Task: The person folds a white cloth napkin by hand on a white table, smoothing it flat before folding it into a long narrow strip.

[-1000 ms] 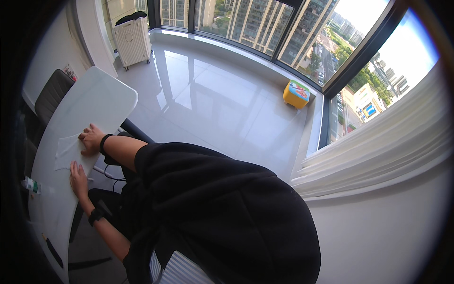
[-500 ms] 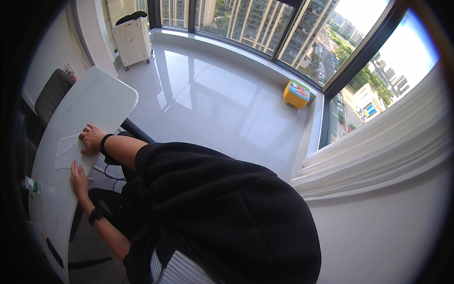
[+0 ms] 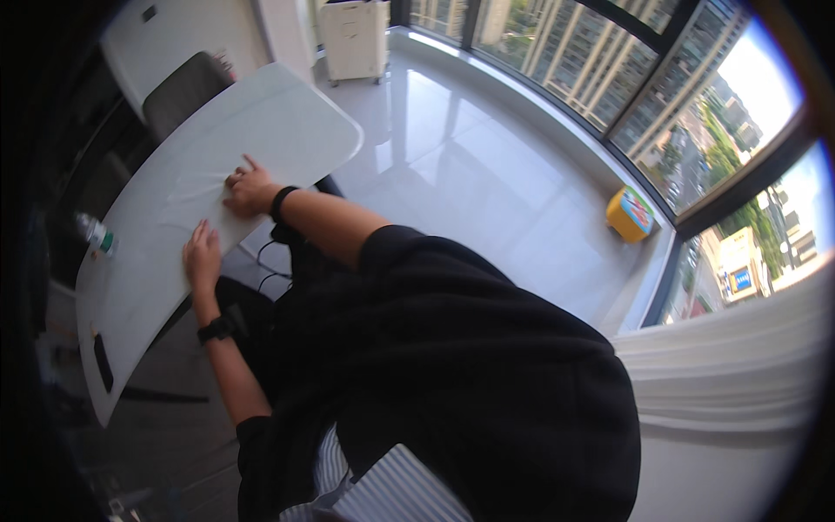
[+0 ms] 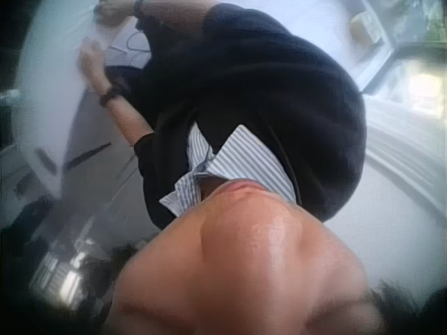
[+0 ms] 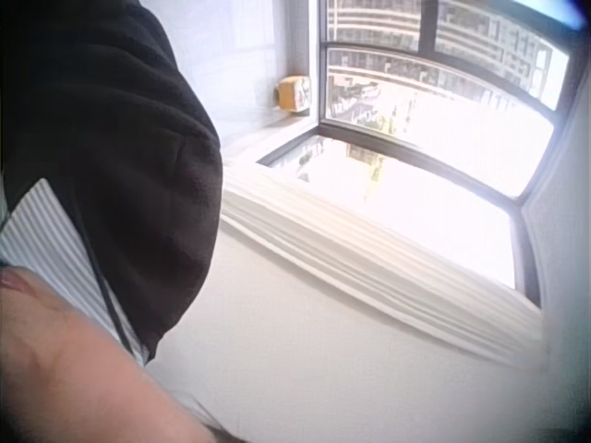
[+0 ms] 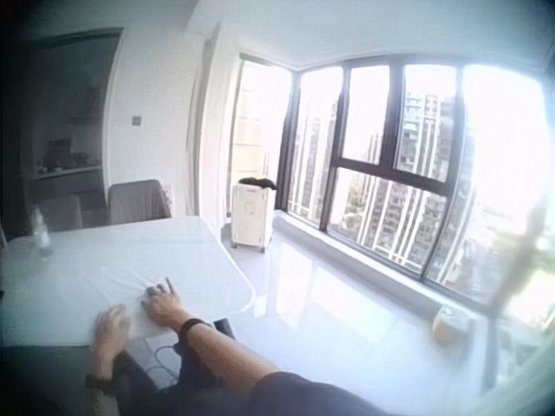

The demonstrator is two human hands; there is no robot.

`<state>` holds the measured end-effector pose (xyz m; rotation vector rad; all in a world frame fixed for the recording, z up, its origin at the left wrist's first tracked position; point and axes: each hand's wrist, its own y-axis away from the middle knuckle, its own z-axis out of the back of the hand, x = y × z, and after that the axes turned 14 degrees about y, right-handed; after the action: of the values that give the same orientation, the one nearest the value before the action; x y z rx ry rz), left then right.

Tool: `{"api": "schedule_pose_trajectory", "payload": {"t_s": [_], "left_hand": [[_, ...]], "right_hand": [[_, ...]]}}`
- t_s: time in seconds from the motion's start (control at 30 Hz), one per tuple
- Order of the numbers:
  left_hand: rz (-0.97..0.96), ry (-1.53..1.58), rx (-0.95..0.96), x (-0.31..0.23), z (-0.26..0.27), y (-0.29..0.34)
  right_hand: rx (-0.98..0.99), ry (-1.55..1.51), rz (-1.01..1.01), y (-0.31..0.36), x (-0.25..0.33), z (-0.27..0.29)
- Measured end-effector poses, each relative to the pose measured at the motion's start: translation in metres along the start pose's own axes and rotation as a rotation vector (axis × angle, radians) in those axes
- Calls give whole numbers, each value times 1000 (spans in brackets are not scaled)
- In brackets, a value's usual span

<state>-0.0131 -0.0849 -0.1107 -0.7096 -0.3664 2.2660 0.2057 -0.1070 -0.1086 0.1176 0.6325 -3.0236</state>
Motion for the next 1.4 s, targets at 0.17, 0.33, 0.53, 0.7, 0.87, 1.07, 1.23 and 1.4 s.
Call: {"api": "schedule_pose_trajectory", "payload": {"t_s": [0.17,0.33,0.53,0.7,0.87,1.07,1.23,1.4], "left_hand": [[36,128,4,-15,23,27],[52,196,19,-45,60,64],[40,403,-105,-70,80,94],[163,464,-166,-84,88,102],[248,561,-123,-106,108,102],[43,774,-376,-119,144,90],[-12,776,-391,-132,176,43],[-59,777,-409,-92,171,-20]], "right_hand": [[143,30,131,21,3,45],[138,-21,205,72,14,104],[1,-256,260,105,28,110],[67,-487,148,107,37,116],[82,-617,339,108,31,128],[83,-958,222,95,25,176],[-222,-994,-11,62,17,189],[-305,-887,-49,15,8,196]]}}
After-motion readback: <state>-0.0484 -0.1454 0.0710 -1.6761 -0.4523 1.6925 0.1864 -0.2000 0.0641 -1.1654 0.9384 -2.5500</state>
